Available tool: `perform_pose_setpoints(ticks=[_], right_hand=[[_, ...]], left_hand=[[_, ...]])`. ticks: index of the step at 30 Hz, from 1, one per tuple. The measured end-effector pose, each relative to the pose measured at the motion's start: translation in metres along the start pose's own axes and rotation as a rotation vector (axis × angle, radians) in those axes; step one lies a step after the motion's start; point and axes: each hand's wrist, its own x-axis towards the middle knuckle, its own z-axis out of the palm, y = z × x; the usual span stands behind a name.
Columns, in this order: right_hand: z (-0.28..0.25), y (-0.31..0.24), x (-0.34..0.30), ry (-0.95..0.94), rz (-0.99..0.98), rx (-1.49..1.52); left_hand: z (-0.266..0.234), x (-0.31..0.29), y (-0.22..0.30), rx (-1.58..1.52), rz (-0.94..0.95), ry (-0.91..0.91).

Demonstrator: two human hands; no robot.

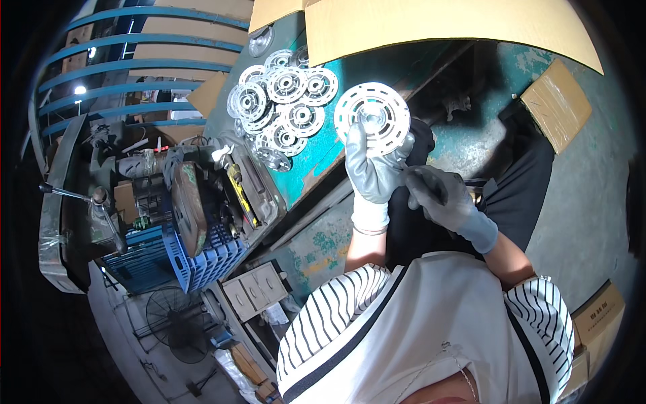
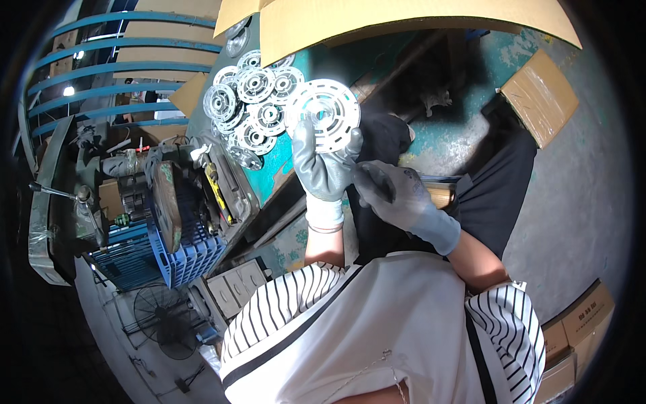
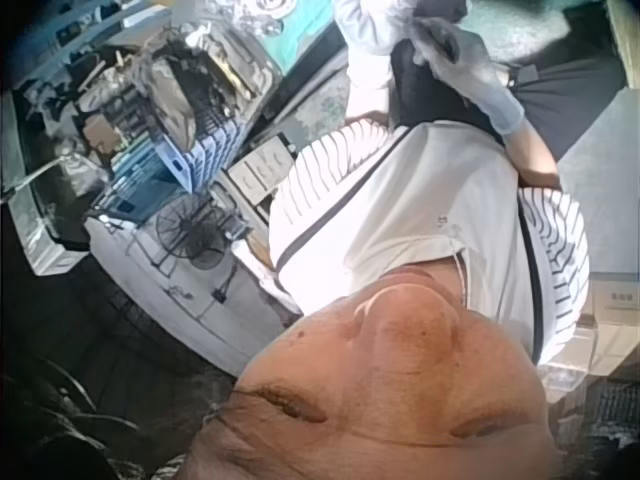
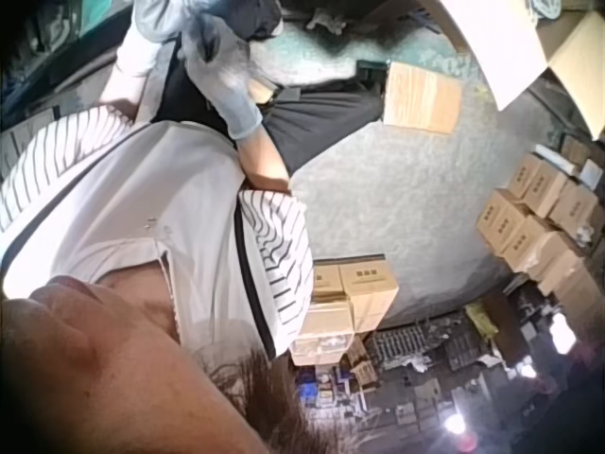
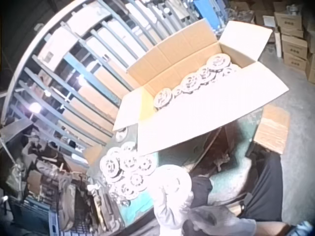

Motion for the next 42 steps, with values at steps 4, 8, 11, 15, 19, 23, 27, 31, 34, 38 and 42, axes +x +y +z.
perform_pose_setpoints(ticks=[4,8,11,15,19,23,27,31,34,38,42], right_hand=[[0.005,0.017,0.008,0.047,-0.145,-0.136],[0.002,0.023,0.014,0.052,-0.106,-0.288],[0.004,0.021,0.015,0.056,-0.155,-0.309],[0.002,0.016,0.013,0.054,-0.224,-0.308],[-0.002,-0.008,-0.004,-0.001,-0.022,0.026],[-0.014,-0.019,-0.015,0.006,-0.044,0.162],[-0.005,-0.023,-0.007,-0.040,0.037,0.103],[-0.006,-0.020,-0.005,0.004,0.025,0.111],[-0.008,-0.010,-0.007,0.027,0.053,0.115],[-0.004,-0.010,-0.006,0.001,0.097,0.085],[-0.004,-0.006,0.000,0.027,0.061,-0.087]], left_hand=[[-0.007,-0.005,-0.010,0.643,0.237,-0.002],[-0.003,-0.006,-0.015,0.405,0.108,0.025],[-0.006,-0.012,-0.016,0.478,0.164,-0.062],[-0.008,-0.016,-0.020,1.008,0.418,-0.130],[0.012,-0.021,0.002,1.390,0.433,-0.160],[-0.014,0.000,-0.004,-0.064,-0.002,-0.019],[-0.001,-0.012,0.013,-0.083,0.010,-0.113],[-0.013,-0.009,0.003,-0.163,-0.088,-0.084],[-0.022,-0.012,0.000,-0.115,-0.057,-0.035],[-0.030,-0.009,0.005,-0.049,-0.040,-0.069],[0.000,-0.010,-0.014,0.355,0.175,0.119]])
